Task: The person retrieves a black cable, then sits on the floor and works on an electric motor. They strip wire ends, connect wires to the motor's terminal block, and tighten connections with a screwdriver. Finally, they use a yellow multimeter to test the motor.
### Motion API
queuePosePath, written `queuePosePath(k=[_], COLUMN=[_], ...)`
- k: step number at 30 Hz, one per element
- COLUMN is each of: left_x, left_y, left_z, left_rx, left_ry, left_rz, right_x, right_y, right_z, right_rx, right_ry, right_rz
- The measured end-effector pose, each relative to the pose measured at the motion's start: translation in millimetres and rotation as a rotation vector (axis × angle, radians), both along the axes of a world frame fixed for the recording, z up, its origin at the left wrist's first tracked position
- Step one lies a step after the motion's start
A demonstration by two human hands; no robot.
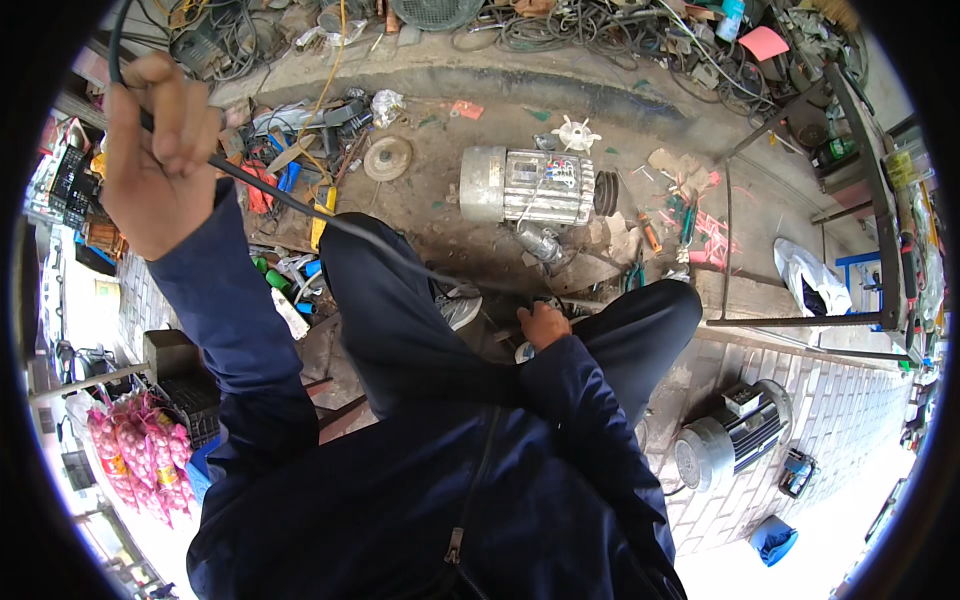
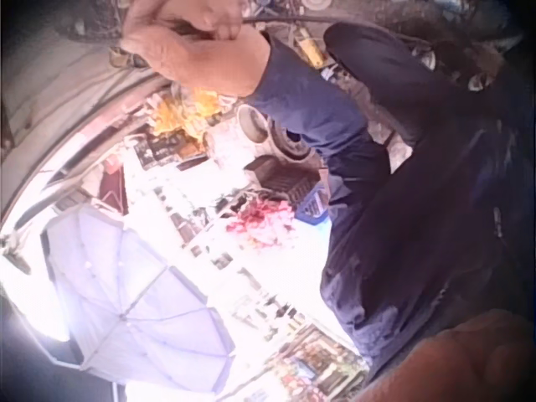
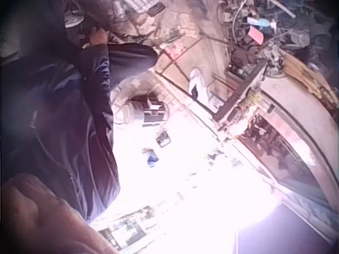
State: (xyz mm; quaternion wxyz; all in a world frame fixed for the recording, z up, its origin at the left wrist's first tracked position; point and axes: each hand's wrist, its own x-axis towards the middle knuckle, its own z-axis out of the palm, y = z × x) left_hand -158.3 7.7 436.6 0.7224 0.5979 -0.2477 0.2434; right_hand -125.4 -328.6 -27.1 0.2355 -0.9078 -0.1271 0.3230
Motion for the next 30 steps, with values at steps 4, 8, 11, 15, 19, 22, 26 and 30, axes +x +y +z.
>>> queuePosePath(k=[4, 8, 11, 15, 19, 22, 26, 30], left_x=[20.9, 30.1, 30.3, 25.7, 10.6, 3.0, 14.6, 50.9], left_y=[-13.0, -74.5, -119.2, -163.2, -190.1, -197.7, -183.5, -164.3], left_z=[-12.8, -87.4, -149.8, -224.3, -277.2, -301.6, -310.1, -290.7], left_rx=[-0.072, -0.058, 0.075, 0.248, 0.551, 0.606, 0.409, 0.041], left_ry=[0.08, 0.368, 0.501, 0.676, 0.551, 0.569, 0.691, 0.66], left_rz=[0.099, -0.063, -0.1, -0.154, -0.142, -0.217, -0.258, -0.106], right_x=[-8.8, 9.3, 45.8, 68.4, 66.2, 56.8, 39.2, 25.6], right_y=[4.1, 29.3, 19.4, -5.5, -7.7, -10.8, -21.4, -23.2], right_z=[-8.1, 64.6, 148.7, 231.1, 241.9, 223.9, 199.1, 181.2], right_rx=[-0.162, 0.19, 1.101, 1.392, 1.133, 1.119, 1.176, 1.161], right_ry=[-0.021, -0.289, 0.382, 0.1, -0.008, 0.015, 0.061, 0.012], right_rz=[0.332, -0.013, -0.44, -0.318, -0.423, -0.528, -0.512, -0.395])
